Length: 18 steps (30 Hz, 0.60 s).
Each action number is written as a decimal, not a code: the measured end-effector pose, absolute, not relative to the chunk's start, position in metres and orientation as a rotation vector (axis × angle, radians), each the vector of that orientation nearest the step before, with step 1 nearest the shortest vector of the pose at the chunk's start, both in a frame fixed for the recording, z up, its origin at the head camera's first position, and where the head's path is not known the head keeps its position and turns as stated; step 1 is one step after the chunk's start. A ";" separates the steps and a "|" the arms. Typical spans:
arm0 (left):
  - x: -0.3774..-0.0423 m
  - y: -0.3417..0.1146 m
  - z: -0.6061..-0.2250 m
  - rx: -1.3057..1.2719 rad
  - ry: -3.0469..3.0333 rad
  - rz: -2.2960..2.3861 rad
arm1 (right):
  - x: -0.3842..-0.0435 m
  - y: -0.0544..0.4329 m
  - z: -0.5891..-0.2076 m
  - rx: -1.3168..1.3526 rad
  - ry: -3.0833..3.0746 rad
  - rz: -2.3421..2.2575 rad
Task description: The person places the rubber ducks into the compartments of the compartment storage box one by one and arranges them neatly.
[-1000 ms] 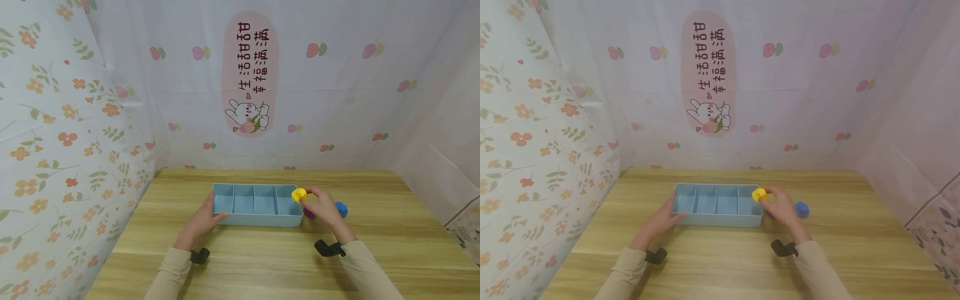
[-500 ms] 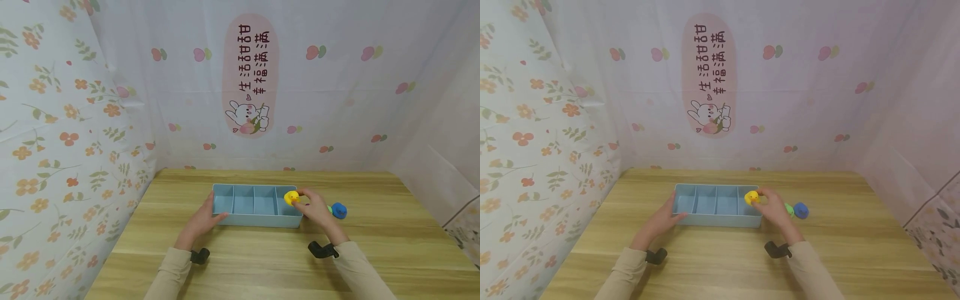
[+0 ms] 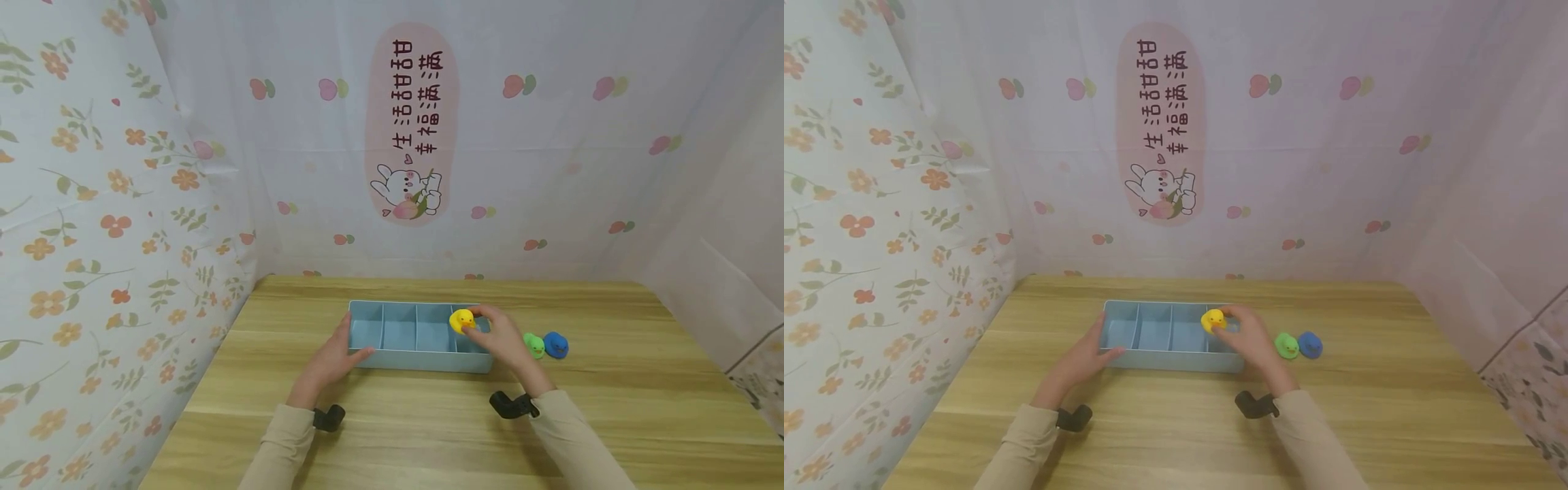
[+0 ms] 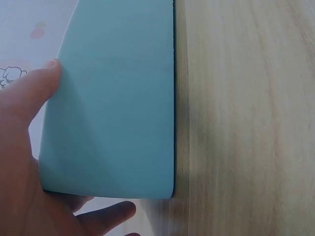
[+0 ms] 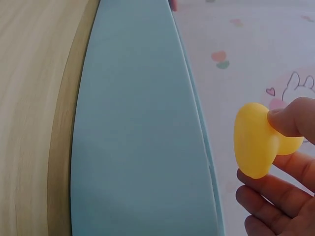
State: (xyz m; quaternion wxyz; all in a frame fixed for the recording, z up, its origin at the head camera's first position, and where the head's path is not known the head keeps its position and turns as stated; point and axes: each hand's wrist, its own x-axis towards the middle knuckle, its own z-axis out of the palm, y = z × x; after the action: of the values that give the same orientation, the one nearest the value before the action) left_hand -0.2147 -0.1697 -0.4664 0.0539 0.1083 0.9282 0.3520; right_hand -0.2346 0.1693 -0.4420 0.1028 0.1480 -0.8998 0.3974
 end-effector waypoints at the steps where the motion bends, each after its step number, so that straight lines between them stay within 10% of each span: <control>1: -0.215 -0.170 -0.467 0.327 2.816 1.065 | -0.235 0.167 -0.442 0.434 -2.657 1.187; 18: -0.216 -0.170 -0.468 0.321 2.816 1.076 | -0.238 0.136 -0.437 0.503 -2.648 1.303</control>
State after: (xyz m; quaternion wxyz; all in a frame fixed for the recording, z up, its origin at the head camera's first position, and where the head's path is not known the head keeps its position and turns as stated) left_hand -0.2160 -0.1702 -0.4682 0.0551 0.1056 0.9274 0.3546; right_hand -0.2376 0.1357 -0.4374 0.0740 0.1674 -0.8821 0.4341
